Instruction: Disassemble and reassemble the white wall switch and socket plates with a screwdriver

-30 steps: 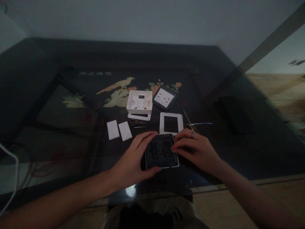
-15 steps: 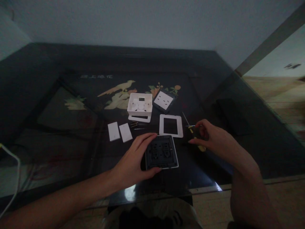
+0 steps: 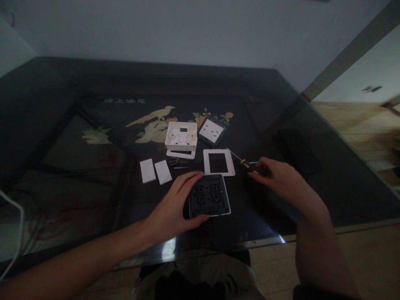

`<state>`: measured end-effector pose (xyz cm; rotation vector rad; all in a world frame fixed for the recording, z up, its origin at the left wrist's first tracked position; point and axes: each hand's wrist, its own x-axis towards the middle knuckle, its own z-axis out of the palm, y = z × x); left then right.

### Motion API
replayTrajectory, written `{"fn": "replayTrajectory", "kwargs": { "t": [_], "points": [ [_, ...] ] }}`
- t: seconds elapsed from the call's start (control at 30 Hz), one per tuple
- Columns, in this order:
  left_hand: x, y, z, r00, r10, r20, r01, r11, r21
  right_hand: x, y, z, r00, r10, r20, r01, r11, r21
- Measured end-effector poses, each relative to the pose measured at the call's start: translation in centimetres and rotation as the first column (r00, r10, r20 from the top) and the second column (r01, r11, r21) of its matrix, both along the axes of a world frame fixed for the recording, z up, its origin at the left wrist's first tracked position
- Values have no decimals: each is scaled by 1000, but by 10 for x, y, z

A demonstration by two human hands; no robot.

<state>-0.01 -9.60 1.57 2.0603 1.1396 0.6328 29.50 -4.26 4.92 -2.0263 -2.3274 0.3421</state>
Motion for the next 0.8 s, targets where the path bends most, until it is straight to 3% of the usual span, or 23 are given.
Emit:
{"fn": "replayTrajectory", "kwargs": {
  "t": [0.2, 0.33, 0.43, 0.5, 0.53, 0.6, 0.63, 0.73, 0.8],
  "points": [
    [0, 0, 0, 1000, -6, -8, 6, 1000, 1, -4, 0, -3, 1000, -1, -2, 1, 999, 46],
    [0, 0, 0, 1000, -6, -1, 6, 1000, 8, 0, 0, 6, 953, -57, -297, 134, 960, 246],
    [0, -1, 0, 1000, -9, 3, 9, 1000, 8, -2, 0, 17, 758, 38, -652, 354, 815, 459],
    [0, -1, 0, 1000, -13, 5, 13, 1000, 12, -8, 0, 24, 549, 251, -797, 448, 717, 534],
    [0, -1, 0, 1000, -16, 5, 16, 1000, 15, -12, 0, 27, 439, 363, -822, 460, 695, 552],
    [0, -1, 0, 1000, -21, 2, 21, 1000, 19, -23, -2, 30, 263, 517, -814, 425, 695, 579],
    [0, -1, 0, 1000, -22, 0, 22, 1000, 18, -28, -5, 30, 218, 553, -804, 395, 704, 590],
    [0, -1, 0, 1000, -23, -5, 23, 1000, 12, -39, -16, 27, 209, 571, -794, 309, 732, 607],
    [0, -1, 0, 1000, -23, -7, 23, 1000, 11, -41, -23, 22, 242, 519, -820, 247, 784, 569]
  ]
}}
